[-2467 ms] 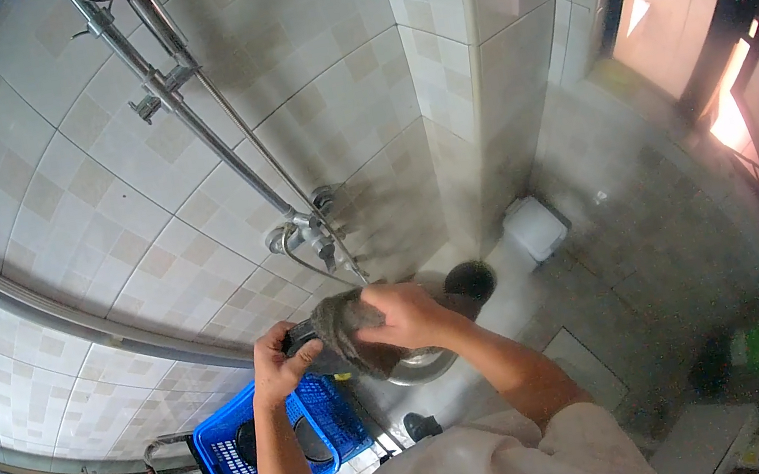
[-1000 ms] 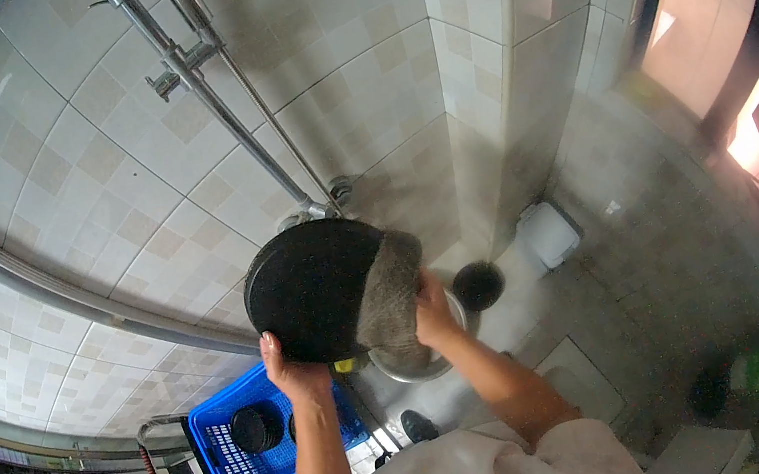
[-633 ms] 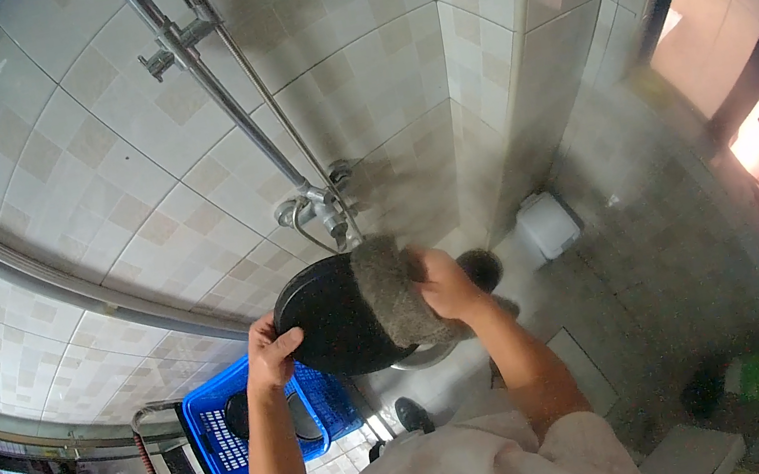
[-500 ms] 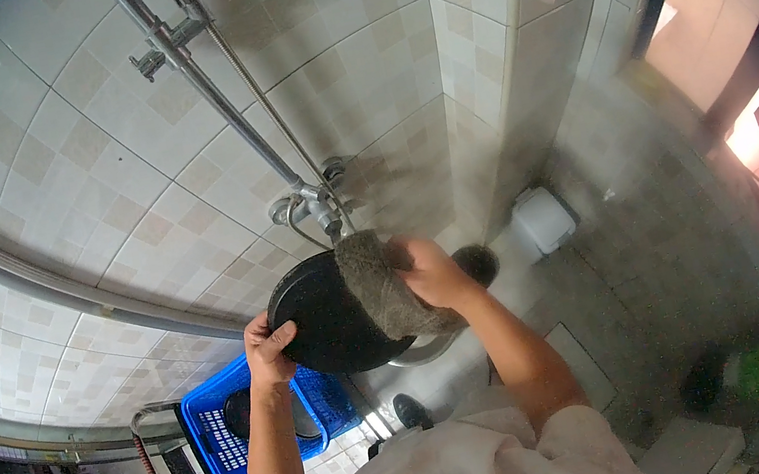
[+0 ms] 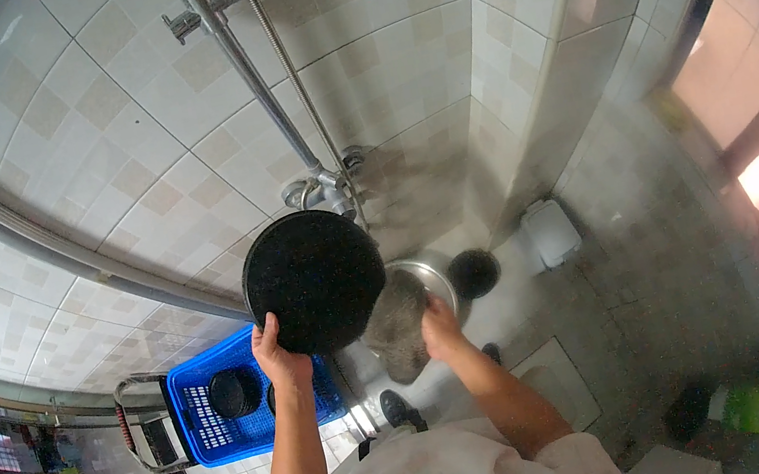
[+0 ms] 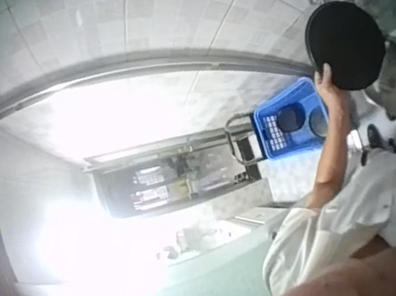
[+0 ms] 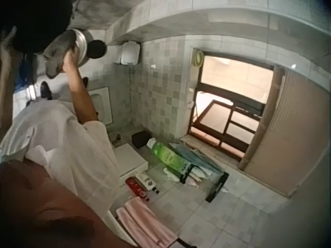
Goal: Washing and drying circular black lids using a rag and a silver basin of water in a bathroom.
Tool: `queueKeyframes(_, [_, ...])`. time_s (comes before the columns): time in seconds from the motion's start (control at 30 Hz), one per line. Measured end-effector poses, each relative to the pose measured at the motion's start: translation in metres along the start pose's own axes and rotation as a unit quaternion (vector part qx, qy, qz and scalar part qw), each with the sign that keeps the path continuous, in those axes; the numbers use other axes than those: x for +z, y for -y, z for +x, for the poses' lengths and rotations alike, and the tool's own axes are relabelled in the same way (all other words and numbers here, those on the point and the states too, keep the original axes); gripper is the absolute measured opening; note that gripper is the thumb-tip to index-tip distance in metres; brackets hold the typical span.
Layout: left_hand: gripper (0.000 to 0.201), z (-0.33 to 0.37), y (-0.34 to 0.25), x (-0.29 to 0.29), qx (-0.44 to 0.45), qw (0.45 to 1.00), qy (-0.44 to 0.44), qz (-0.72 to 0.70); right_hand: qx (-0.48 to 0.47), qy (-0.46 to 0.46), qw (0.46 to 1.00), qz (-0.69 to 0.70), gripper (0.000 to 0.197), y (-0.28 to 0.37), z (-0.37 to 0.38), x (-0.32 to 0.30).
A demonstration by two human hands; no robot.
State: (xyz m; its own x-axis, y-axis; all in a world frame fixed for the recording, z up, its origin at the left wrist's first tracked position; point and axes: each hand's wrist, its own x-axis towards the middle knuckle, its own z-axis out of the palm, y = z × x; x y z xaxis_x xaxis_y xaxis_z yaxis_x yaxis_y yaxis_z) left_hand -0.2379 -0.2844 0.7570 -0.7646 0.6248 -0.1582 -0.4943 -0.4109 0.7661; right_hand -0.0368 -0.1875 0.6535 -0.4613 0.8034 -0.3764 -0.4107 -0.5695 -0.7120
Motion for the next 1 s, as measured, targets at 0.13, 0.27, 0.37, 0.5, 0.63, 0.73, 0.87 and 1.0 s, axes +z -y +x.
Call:
queueKeyframes(0.13, [0.024, 0.003, -0.008, -0.011, 0.058, 0.997, 0.002, 0.045, -0.052, 0.000, 0.992, 0.115, 0.032, 0.035, -0.012, 0.012])
queueKeyframes(0.27, [0.014, -0.007, -0.001, 0.003, 0.041, 0.998, -0.018, 0.047, -0.205, 0.099, 0.972, -0.055, 0.029, 0.067, -0.036, 0.051])
queueKeyframes(0.37, [0.013, -0.013, 0.017, 0.009, 0.009, 0.999, -0.018, 0.046, -0.405, 0.162, 0.759, -0.483, 0.037, 0.046, -0.045, 0.070])
queueKeyframes(0.5, [0.013, -0.022, 0.032, 0.008, -0.033, 0.996, -0.022, 0.076, -0.426, 0.166, 0.588, -0.668, 0.044, 0.027, -0.046, 0.077])
queueKeyframes(0.63, [0.016, -0.026, 0.035, 0.005, -0.042, 0.993, 0.042, 0.103, -0.417, 0.108, 0.578, -0.693, 0.045, 0.048, -0.021, 0.086])
queueKeyframes(0.73, [0.011, -0.039, 0.035, 0.022, -0.047, 0.990, 0.035, 0.127, -0.408, 0.011, 0.619, -0.670, 0.045, 0.069, 0.008, 0.087])
queueKeyframes(0.87, [0.012, -0.035, 0.029, 0.021, -0.044, 0.993, 0.001, 0.113, -0.415, 0.007, 0.684, -0.600, 0.043, 0.071, 0.013, 0.067])
queueKeyframes(1.0, [0.012, -0.023, 0.034, 0.019, -0.050, 0.993, -0.014, 0.102, -0.437, 0.076, 0.683, -0.580, 0.018, 0.033, -0.034, 0.056])
